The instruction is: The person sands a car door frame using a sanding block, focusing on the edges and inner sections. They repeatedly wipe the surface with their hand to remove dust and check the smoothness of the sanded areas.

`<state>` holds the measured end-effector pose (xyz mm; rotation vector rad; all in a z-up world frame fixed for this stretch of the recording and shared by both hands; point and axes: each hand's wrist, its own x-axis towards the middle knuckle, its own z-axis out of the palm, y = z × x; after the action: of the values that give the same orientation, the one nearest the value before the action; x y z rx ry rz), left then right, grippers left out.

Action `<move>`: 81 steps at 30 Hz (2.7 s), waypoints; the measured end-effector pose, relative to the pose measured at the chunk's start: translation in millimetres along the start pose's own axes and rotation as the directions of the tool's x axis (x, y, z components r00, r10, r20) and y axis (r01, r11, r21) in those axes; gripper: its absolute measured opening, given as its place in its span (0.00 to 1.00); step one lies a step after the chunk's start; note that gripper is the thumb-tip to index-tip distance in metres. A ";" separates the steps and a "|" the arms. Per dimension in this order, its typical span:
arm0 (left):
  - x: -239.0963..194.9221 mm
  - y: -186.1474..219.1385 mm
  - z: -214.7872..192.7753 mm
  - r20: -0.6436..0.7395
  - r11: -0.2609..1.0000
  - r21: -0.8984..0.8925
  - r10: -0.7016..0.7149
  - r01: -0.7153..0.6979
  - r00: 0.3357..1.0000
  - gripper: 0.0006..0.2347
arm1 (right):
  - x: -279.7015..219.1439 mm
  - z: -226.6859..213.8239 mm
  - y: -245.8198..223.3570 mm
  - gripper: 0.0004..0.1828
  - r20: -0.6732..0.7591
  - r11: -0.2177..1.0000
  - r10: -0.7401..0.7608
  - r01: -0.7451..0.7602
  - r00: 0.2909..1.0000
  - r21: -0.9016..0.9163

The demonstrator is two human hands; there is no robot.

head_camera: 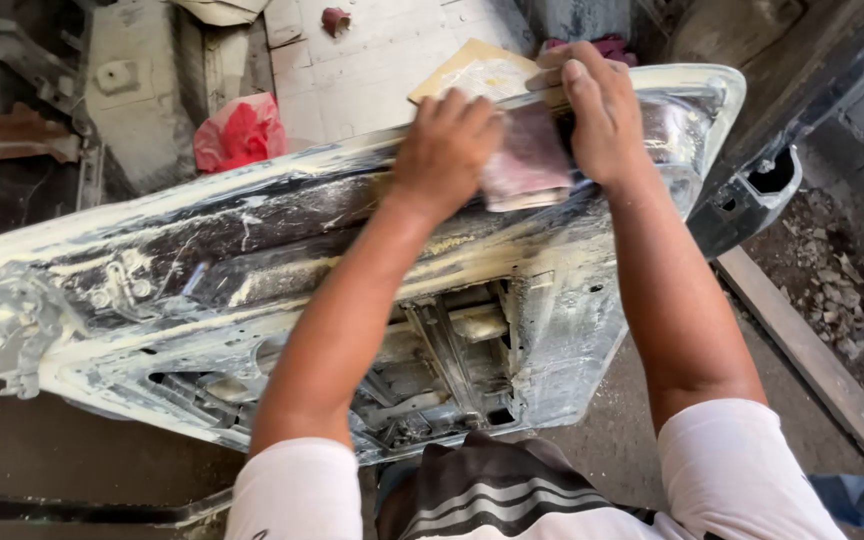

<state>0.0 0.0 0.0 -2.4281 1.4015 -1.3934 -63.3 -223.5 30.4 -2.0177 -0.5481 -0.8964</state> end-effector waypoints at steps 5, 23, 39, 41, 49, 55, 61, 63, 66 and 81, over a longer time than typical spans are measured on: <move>-46.3 -34.7 -31.6 0.132 1.000 -0.003 -0.028 0.029 0.991 0.04 | -6.2 -0.5 2.1 0.18 0.044 0.999 0.024 -0.026 0.999 0.038; -254.5 -127.5 -229.3 -0.033 0.790 -0.198 -0.598 0.581 0.801 0.14 | -36.0 132.4 -91.6 0.32 0.158 0.809 -0.150 0.214 0.976 -0.548; -384.6 -177.8 -280.7 0.156 0.309 -0.613 -0.855 0.727 0.495 0.10 | -7.2 368.2 -211.3 0.38 0.386 0.820 0.012 0.212 0.922 -0.531; -384.8 -184.0 -281.9 0.147 0.329 -0.620 -0.843 0.713 0.517 0.10 | -5.5 397.7 -235.3 0.41 0.434 0.833 0.008 0.234 0.901 -0.500; -394.4 -197.8 -267.8 0.161 0.331 -0.687 -0.799 0.647 0.579 0.11 | -10.4 384.9 -233.7 0.40 0.416 0.829 -0.136 0.333 0.899 -0.449; -404.4 -201.0 -261.5 0.181 0.285 -0.742 -0.786 0.607 0.591 0.11 | -49.6 290.7 -148.8 0.29 0.100 0.794 -0.035 0.088 0.994 -0.602; -407.4 -198.6 -247.0 0.104 0.361 -0.742 -0.769 0.564 0.630 0.10 | -57.2 338.1 -205.6 0.33 0.132 0.850 -0.067 0.126 0.989 -0.512; -410.3 -197.1 -239.0 0.109 0.311 -0.794 -0.773 0.522 0.625 0.10 | -45.1 375.8 -249.6 0.44 0.546 0.870 -0.080 0.326 0.834 -0.371; -400.0 -195.6 -243.4 0.134 0.231 -0.852 -0.772 0.470 0.621 0.12 | -36.6 433.7 -274.5 0.50 0.613 0.840 -0.135 0.418 0.779 -0.346; -384.7 -184.3 -240.2 0.107 0.297 -0.815 -0.768 0.498 0.632 0.11 | -28.2 406.8 -265.0 0.48 0.546 0.846 -0.097 0.358 0.832 -0.395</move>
<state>-118.1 473.1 -43.7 -3.9145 1.2879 -1.4969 -95.0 259.8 -12.6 -2.7262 -0.9604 -0.6714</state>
